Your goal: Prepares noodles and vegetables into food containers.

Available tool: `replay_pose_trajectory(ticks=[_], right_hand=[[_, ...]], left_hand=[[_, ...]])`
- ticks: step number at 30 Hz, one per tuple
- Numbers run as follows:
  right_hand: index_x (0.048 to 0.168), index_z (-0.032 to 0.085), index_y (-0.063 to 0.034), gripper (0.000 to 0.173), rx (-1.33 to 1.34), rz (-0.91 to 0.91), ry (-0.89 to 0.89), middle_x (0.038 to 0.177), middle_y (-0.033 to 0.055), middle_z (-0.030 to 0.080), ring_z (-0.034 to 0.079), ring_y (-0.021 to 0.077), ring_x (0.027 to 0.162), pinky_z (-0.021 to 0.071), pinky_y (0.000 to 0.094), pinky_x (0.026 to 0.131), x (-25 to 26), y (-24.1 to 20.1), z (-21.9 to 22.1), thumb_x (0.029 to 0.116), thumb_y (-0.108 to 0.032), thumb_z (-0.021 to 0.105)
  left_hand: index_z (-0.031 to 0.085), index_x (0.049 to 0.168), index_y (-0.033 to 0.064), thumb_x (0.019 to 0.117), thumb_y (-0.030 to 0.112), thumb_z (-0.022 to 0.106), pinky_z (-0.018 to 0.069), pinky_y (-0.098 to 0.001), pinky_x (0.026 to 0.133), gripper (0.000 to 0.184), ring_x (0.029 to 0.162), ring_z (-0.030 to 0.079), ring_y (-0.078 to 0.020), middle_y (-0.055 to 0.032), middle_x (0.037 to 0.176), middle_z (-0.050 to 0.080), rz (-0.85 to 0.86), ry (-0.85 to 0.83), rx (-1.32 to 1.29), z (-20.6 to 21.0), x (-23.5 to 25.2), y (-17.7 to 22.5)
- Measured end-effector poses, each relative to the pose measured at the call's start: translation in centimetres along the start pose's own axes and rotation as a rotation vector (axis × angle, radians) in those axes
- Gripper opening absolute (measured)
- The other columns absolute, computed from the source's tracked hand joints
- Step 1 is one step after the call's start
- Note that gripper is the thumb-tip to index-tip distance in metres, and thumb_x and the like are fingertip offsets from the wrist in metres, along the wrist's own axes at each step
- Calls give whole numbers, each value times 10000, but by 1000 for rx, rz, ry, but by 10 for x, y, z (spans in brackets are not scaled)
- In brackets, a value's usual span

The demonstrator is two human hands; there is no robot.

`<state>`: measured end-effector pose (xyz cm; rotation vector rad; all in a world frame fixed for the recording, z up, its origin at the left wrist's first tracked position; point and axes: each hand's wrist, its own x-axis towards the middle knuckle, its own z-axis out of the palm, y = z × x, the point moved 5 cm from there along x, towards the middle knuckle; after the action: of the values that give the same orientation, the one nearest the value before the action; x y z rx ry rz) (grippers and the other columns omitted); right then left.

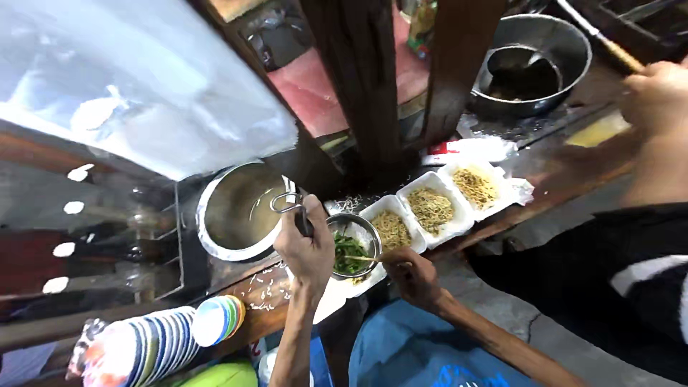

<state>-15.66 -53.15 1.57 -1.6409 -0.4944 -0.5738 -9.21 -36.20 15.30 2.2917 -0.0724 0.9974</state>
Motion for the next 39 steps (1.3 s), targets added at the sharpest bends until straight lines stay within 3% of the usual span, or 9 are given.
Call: replay_pose_trajectory(ticks=[4, 8, 11, 15, 18, 21, 27, 32, 39], right_hand=[[1122, 608, -62, 104, 82, 18, -29, 1037, 60, 712, 697, 65, 968, 596, 213, 861, 8, -13, 17, 1032, -110, 593], [1075, 609, -8, 105, 116, -51, -200, 1012, 131, 689, 691, 127, 956, 573, 214, 872, -15, 1, 54, 1019, -89, 572], [1059, 599, -14, 89, 66, -54, -169, 994, 117, 687, 689, 102, 946, 566, 199, 877, -17, 16, 55, 1019, -91, 578], [1125, 567, -57, 106, 104, -20, -128, 1054, 70, 689, 685, 69, 981, 579, 200, 872, -7, -3, 45, 1050, -130, 551], [1105, 570, -19, 110, 218, 15, -188, 1047, 107, 702, 699, 94, 977, 587, 217, 866, -16, -5, 65, 1035, -104, 557], [1056, 602, 10, 95, 172, 26, -206, 979, 132, 697, 688, 106, 888, 563, 191, 831, -25, 9, 82, 984, -49, 588], [1109, 600, -31, 124, 107, -48, -179, 1017, 107, 688, 690, 112, 948, 579, 214, 866, -13, -6, 54, 1043, -117, 540], [1050, 632, 0, 123, 166, -96, -268, 973, 137, 693, 689, 149, 894, 566, 216, 829, -20, 7, 77, 1011, -85, 551], [1091, 617, -25, 93, 118, -40, -117, 1011, 99, 698, 693, 97, 961, 582, 218, 884, -22, 17, 48, 1024, -85, 591]], left_hand=[[550, 809, -18, 1087, 303, 487, 380, -165, 488, 429, 486, 420, -8, 2, 575, 426, -51, -47, 135, -16, -8, -23], [562, 868, -15, 1069, 249, 504, 401, -204, 488, 336, 496, 450, -48, -13, 594, 454, -124, -166, 188, -19, -9, -32], [540, 854, 3, 1066, 233, 512, 387, -201, 473, 314, 483, 438, -46, -7, 587, 444, -125, -204, 185, -20, -9, -39], [543, 860, 11, 1071, 248, 498, 385, -206, 475, 321, 484, 435, -51, -2, 588, 438, -139, -235, 194, -19, -10, -44], [553, 853, 7, 1064, 240, 509, 378, -198, 469, 317, 473, 427, -44, 2, 571, 432, -135, -256, 178, -15, -13, -43], [554, 837, 2, 1042, 208, 527, 366, -173, 468, 292, 466, 415, -17, 10, 558, 432, -76, -253, 146, -15, -18, -39], [545, 830, 3, 1061, 213, 505, 365, -151, 465, 316, 470, 406, 6, 20, 568, 422, -44, -214, 75, -23, -14, -40], [519, 817, 40, 1060, 226, 510, 343, -147, 453, 306, 458, 380, 13, 42, 564, 403, -104, -289, 65, -18, -18, -39], [502, 800, 50, 1063, 224, 513, 341, -169, 453, 315, 456, 380, -13, 34, 556, 397, -113, -332, 84, -14, -23, -43]])
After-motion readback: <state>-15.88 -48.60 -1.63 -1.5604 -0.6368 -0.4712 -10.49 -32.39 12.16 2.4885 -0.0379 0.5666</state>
